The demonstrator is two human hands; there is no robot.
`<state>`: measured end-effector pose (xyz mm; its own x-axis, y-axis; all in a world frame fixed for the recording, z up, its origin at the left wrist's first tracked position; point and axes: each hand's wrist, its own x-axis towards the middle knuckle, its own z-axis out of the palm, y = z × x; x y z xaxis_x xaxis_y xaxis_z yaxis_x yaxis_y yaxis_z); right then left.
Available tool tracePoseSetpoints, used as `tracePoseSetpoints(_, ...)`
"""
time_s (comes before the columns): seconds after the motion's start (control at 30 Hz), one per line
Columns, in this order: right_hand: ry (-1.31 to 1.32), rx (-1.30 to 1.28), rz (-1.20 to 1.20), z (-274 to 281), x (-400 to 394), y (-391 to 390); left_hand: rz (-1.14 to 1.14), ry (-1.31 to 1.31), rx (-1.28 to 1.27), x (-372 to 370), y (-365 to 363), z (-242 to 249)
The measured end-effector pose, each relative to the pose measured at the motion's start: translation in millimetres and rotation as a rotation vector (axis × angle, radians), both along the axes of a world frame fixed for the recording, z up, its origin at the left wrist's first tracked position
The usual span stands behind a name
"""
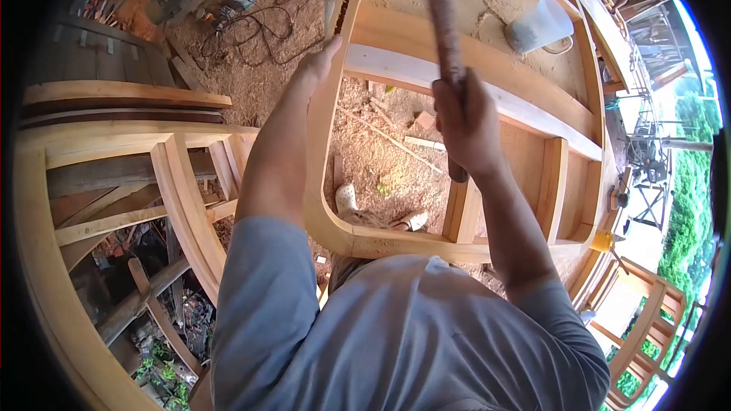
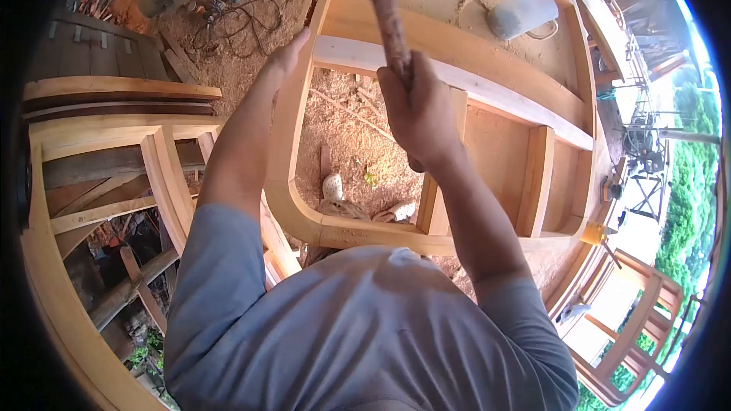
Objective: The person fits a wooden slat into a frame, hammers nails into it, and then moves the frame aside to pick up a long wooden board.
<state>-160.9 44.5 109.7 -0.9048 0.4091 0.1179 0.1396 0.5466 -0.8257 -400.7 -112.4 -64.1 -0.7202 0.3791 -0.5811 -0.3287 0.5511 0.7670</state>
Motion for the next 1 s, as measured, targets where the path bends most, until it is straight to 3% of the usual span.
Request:
tracePoseSetpoints(0.1,0.321,-0.041,-0.003,2.2,6.3,-13.8,0.064,0.074,0.006,7.1,0.9,5.0)
tracePoseSetpoints(0.17,0.223,-0.09,0.027,-44.3,14.2,-9.2,0.059,0.086,0.052,3.8,1.9,1.2)
tracePoseSetpoints(0.23,-0.386,0.318,0.086,-68.7,10.5,2.4,0.047,0.097,0.103,2.8,2.9,-5.1)
tracePoseSetpoints(0.33,-0.318,0.366,0.081,-73.0,-5.3,12.9,0.07,0.149,-0.035,-6.9,7.6,4.4)
tracePoseSetpoints(0.4,-0.261,0.081,0.014,-37.0,-1.3,-6.1,0.052,0.071,0.043,1.1,2.4,-1.4)
tracePoseSetpoints(0.43,-0.259,0.081,0.004,-28.7,-0.3,-11.0,0.043,0.072,0.045,-0.3,2.7,-5.1)
tracePoseSetpoints(0.53,0.035,0.02,-0.037,-28.9,9.3,-24.9,0.062,0.124,0.046,-4.0,4.9,-12.0)
tracePoseSetpoints(0.57,0.028,0.082,0.009,-50.4,11.9,-19.2,0.069,0.098,0.037,-2.6,4.9,-5.4)
tracePoseSetpoints(0.63,-0.422,0.182,0.029,-78.5,5.1,-8.1,0.078,0.049,0.021,1.7,5.1,6.0)
tracePoseSetpoints(0.67,-0.416,0.176,0.005,-87.3,3.2,-2.5,0.054,0.057,0.021,4.0,4.8,2.4)
tracePoseSetpoints(0.73,-0.52,0.111,-0.005,-93.4,-6.4,8.5,0.096,0.102,0.044,-14.0,5.9,-25.0)
tracePoseSetpoints(0.8,-0.568,0.112,-0.009,-78.8,7.2,5.2,0.026,0.207,0.297,-72.6,7.1,-124.1)
tracePoseSetpoints(0.93,-0.543,-0.059,-0.002,-81.6,65.5,3.7,0.201,0.483,-0.371,7.2,1.2,6.4)
tracePoseSetpoints(1.0,-0.557,-0.265,0.001,-62.3,105.2,12.4,0.321,0.588,-0.278,8.7,-1.4,-5.0)
